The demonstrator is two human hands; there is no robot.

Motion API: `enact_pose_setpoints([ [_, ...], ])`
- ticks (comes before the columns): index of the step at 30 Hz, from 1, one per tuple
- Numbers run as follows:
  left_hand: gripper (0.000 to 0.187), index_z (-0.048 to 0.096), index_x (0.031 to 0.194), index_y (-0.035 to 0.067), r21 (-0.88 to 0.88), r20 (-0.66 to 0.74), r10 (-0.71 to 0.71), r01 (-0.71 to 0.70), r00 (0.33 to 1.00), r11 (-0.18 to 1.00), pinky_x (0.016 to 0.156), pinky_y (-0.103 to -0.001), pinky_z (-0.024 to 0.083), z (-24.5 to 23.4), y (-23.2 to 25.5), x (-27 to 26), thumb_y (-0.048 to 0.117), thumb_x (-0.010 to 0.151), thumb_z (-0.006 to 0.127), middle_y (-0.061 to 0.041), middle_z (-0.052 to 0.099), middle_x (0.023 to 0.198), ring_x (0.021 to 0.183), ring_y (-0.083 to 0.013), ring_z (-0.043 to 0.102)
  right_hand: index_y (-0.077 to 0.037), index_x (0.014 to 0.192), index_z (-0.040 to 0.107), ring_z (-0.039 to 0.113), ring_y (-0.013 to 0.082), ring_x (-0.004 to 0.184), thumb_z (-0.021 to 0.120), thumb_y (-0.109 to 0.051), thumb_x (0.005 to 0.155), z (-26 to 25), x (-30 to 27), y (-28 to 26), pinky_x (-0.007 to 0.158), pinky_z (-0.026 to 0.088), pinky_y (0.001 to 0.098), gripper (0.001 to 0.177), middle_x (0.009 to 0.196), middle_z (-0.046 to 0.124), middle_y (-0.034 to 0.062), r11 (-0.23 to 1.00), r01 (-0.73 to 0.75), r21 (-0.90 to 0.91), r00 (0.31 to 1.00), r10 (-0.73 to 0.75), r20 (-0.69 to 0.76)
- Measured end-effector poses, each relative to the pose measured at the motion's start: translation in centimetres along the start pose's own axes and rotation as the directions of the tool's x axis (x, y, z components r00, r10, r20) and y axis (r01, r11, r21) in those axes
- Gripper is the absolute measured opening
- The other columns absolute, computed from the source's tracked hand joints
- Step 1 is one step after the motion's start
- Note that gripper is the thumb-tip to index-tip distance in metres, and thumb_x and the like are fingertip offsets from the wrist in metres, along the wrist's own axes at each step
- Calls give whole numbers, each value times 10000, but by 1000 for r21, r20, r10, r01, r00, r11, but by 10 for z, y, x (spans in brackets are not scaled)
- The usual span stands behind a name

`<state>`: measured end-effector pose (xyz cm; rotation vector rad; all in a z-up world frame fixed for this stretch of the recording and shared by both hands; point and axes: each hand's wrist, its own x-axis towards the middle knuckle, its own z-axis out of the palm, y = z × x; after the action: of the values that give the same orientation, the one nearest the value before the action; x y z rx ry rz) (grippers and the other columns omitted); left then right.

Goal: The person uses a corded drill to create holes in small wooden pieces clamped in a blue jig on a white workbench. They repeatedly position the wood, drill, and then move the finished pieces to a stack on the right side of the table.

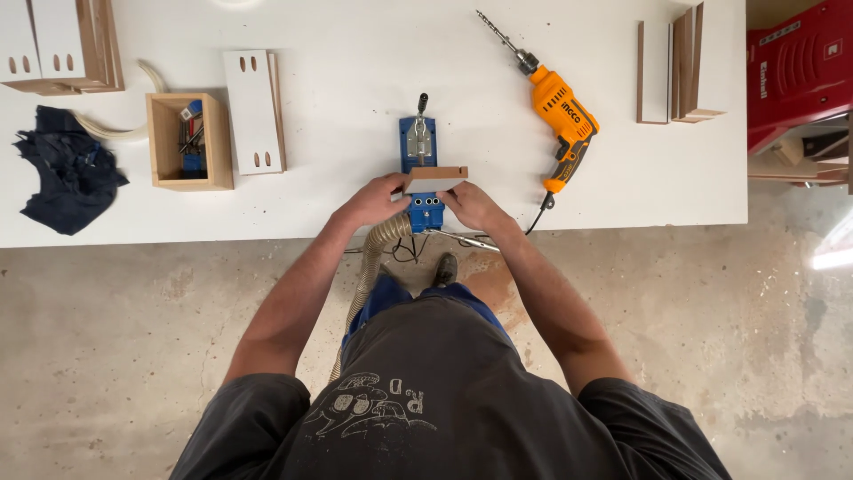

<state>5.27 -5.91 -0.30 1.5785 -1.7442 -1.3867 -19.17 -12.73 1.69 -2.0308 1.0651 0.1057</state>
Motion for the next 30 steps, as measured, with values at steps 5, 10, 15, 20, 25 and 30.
enact_pose_setpoints([
  [5,809,443,1519,22,52,38,-9,7,999,999,1128,-533,489,12,-9,1,411,898,785,-257,510,1520,1371,-434,531,87,1145,641,629,412,1142,341,-496,1112,2,6,3,1033,486,461,656,1135,681,311,999,-15,-41,999,16,33],
  [10,1025,359,1529,-7,-43,29,18,-17,999,999,1158,-600,457,16,-1,-7,473,802,899,-279,422,1551,1404,-495,459,73,1198,618,600,387,1213,322,-557,1099,7,11,21,1064,467,435,704,1205,654,302,995,-67,-73,995,72,68],
  [15,1121,310,1520,-13,-20,21,18,-17,1000,1000,1180,-640,430,22,-1,-8,483,740,946,-285,359,1565,1415,-528,416,94,1244,604,558,407,1283,260,-573,1096,1,5,9,1129,423,453,765,1282,624,304,994,-77,-75,989,86,124],
  [20,1070,305,1501,-33,7,-7,57,-57,998,998,1164,-671,445,22,4,-10,440,774,932,-300,373,1524,1388,-537,437,119,1233,608,542,439,1283,276,-541,1102,2,6,17,1142,403,469,750,1278,617,334,996,-58,-62,990,66,125],
  [25,1081,342,1474,-5,15,-17,40,-40,999,999,1162,-631,463,28,-4,-4,478,726,954,-267,420,1484,1365,-500,484,135,1224,609,537,449,1288,256,-540,1103,1,7,15,1155,388,476,771,1281,618,345,996,-39,-80,988,51,144],
  [30,1128,379,1450,-4,40,-34,11,-10,999,999,1148,-583,484,31,-11,0,533,659,978,-250,455,1453,1345,-471,519,123,1242,609,524,434,1312,221,-550,1099,-2,10,6,1172,374,468,791,1312,613,331,996,-12,-88,982,28,185],
])
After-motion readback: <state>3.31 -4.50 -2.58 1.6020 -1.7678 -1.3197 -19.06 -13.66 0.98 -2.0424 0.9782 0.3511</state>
